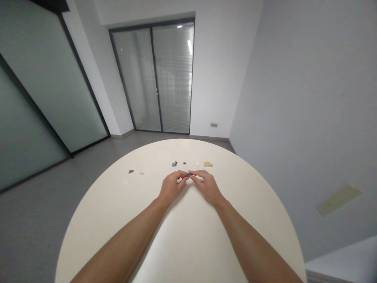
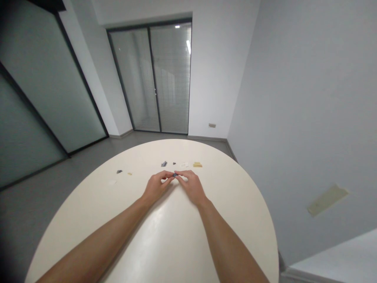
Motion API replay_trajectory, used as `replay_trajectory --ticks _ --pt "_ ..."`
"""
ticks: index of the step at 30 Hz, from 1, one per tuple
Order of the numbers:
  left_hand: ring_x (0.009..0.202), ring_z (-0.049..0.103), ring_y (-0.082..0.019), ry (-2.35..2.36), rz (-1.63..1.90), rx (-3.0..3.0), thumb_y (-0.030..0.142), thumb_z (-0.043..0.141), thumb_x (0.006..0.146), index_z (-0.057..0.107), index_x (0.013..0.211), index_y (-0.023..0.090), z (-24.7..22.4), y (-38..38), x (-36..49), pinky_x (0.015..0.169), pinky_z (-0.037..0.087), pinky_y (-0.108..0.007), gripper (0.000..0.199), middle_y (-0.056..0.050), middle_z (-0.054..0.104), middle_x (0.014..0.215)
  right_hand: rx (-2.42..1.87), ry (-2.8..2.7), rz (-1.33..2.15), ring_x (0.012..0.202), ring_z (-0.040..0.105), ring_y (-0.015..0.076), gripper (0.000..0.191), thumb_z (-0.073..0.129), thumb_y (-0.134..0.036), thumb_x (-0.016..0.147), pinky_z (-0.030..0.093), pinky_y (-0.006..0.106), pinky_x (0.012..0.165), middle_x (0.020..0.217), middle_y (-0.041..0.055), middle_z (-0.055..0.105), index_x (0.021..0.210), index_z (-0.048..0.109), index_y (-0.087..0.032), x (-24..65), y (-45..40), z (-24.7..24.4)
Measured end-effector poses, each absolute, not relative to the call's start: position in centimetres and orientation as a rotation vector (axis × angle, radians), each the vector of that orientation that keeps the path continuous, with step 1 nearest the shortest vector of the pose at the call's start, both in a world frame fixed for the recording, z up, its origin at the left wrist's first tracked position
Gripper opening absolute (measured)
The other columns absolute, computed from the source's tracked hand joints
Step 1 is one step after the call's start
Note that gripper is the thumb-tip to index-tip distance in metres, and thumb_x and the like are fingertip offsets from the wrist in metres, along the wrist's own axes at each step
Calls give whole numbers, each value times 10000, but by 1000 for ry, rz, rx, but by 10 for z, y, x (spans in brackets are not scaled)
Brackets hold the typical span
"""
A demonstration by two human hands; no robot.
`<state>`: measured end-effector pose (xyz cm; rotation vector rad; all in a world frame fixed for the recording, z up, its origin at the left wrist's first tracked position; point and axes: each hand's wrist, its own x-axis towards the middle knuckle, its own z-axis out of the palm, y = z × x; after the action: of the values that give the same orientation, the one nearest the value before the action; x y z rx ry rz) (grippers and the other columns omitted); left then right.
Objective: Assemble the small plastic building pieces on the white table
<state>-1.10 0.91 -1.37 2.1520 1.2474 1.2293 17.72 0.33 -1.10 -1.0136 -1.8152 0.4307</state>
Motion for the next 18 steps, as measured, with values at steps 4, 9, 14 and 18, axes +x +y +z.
replay_trajectory --ticks 4,9,14,18 --pt "910 677 -162 1251 1242 2156 266 617 892 695 1006 242 -13 9 -10 858 535 -313 141 -12 746 1005 -999 -1825 466 1053 650 226 224 616 -349 923 497 420 961 1090 51 746 1098 743 -292 177 0 -7" --pt "878 678 -161 1280 1242 2165 262 631 876 679 1075 254 -15 9 -10 836 537 -313 206 -14 744 977 -1037 -1783 536 1009 670 211 203 623 -330 905 503 388 941 1063 48 746 1054 740 -257 176 -1 -6" --pt "885 671 -164 1303 1224 2201 249 632 874 681 1144 282 -15 8 -12 836 529 -315 276 -11 745 978 -1035 -1759 581 965 675 193 178 622 -345 902 497 359 931 1007 43 745 980 722 -221 175 -1 -7" --pt "875 662 -165 1324 1211 2226 275 635 877 705 1061 269 -16 9 -12 820 525 -312 197 -15 740 981 -1046 -1760 569 945 669 194 186 621 -367 899 492 366 925 984 44 743 964 715 -219 176 1 -9"
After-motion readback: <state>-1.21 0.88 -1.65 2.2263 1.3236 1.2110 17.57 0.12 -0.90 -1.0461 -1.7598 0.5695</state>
